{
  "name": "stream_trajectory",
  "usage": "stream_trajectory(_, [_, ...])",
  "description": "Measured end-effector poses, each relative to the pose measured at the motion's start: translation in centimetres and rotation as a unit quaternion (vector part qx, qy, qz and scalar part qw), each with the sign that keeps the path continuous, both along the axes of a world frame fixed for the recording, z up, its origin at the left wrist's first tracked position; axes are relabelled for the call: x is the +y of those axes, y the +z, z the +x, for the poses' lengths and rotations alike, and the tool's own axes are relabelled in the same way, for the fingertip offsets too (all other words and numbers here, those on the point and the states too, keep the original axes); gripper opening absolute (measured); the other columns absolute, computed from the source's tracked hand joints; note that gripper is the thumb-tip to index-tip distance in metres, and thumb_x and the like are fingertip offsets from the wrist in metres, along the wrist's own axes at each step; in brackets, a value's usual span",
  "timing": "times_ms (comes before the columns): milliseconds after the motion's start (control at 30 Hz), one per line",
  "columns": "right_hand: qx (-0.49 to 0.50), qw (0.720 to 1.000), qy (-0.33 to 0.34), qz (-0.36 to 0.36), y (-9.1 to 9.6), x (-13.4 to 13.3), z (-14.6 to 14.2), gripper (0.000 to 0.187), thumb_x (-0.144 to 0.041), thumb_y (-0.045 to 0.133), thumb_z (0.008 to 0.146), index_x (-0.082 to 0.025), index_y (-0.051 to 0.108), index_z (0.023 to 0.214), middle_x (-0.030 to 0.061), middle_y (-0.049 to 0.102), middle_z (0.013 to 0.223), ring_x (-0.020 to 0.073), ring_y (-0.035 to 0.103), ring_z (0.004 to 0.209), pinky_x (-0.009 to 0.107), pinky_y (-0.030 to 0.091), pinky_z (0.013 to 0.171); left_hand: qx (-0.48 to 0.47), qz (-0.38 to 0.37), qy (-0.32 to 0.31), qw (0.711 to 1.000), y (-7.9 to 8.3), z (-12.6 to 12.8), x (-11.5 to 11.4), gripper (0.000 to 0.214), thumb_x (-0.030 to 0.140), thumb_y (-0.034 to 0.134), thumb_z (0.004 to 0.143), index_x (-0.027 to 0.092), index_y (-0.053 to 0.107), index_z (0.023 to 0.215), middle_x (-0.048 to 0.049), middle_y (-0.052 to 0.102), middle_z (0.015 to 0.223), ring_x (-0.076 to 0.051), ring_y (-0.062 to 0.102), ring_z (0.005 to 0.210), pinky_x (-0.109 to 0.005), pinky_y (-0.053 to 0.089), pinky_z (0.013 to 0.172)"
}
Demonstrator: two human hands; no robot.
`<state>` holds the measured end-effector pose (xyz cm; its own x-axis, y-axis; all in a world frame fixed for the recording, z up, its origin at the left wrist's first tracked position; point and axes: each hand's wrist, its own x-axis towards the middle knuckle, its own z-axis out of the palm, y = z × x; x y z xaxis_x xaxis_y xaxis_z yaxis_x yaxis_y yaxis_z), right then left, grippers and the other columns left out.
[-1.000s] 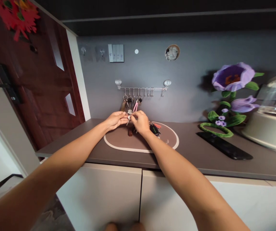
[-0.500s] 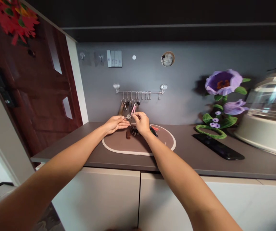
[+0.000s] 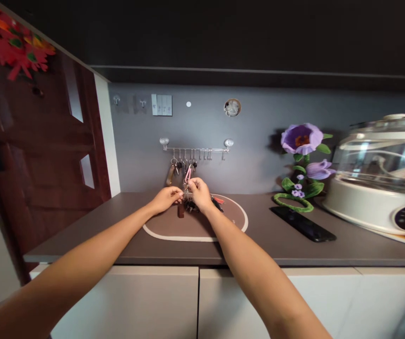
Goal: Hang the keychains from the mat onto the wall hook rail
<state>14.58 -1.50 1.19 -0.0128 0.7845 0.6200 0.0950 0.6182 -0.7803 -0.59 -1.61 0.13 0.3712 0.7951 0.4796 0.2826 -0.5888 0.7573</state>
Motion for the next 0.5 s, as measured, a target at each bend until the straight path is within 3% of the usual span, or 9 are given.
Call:
stream_trajectory(200, [0.085,0.994,0.001,-0.067,0.6,-0.4,0.2,0.024,-0.042,0.049,0.074,-0.02,0.047,0.083,-0.0006,0.057,0.071,0.0118,0.057,0.062,0.026,0.048,0.057,0.108,0.126,0.093,0.982,0.2,0.3,-0.7,0.022,0.028,0.043,0.079,0.017,0.061,0.073,-0.0031,0.064,0.07,-0.014,0.054,0.061,-0.024,0.039,0.06])
stream_trajectory(333, [0.152,0.985,-0.004,-0.086,1.9,0.0,0.5,0.017,-0.035,0.051,0.074,-0.02,0.048,0.079,-0.0003,0.059,0.068,0.0133,0.059,0.058,0.028,0.049,0.055,0.107,0.144,0.117,0.977,-0.1,0.3,-0.5,0.023,0.026,0.042,0.08,0.017,0.062,0.075,-0.0038,0.064,0.07,-0.015,0.055,0.064,-0.024,0.037,0.061])
stream_trajectory(500, [0.188,0.977,-0.046,-0.091,4.9,1.5,1.2,0.009,-0.026,0.05,0.076,-0.018,0.049,0.072,0.0008,0.057,0.06,0.0137,0.058,0.053,0.026,0.048,0.048,0.115,0.151,0.125,0.974,-0.7,0.3,0.2,0.023,0.026,0.041,0.08,0.017,0.062,0.076,-0.0036,0.063,0.069,-0.014,0.054,0.063,-0.023,0.036,0.059])
